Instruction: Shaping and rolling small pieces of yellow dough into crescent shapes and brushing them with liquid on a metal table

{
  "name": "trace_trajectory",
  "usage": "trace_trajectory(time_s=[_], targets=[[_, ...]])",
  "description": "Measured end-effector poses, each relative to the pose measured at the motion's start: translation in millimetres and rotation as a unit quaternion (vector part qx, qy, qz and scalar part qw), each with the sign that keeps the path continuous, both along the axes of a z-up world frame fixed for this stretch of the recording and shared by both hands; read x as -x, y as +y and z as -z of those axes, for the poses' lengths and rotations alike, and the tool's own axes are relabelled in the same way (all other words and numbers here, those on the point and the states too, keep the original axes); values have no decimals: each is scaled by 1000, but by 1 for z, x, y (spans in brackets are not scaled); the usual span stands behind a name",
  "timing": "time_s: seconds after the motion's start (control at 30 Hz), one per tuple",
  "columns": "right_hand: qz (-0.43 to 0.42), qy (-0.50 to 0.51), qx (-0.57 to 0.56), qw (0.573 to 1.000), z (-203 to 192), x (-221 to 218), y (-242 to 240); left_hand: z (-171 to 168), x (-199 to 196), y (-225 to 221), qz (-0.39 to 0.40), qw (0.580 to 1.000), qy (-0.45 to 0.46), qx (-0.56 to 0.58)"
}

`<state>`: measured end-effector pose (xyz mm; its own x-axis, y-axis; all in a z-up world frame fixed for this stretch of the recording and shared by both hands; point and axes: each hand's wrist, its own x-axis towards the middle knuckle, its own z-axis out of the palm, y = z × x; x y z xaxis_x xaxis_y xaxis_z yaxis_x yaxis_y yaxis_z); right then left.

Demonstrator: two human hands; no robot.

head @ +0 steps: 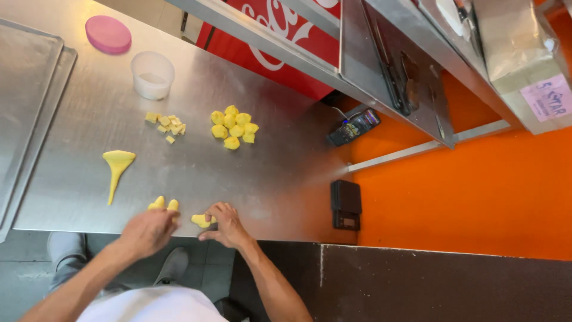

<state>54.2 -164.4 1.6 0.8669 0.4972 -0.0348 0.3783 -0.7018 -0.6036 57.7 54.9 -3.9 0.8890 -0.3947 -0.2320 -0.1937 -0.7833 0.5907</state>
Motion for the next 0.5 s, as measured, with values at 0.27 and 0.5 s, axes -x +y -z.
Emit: trace_trajectory(time_s=[0.27, 0.5], targets=[[118, -89, -76, 986, -82, 3, 159, -46, -131, 119, -149, 986, 26, 72], [133, -95, 95, 982, -43, 0, 246, -21, -196, 116, -91, 993, 70, 28]])
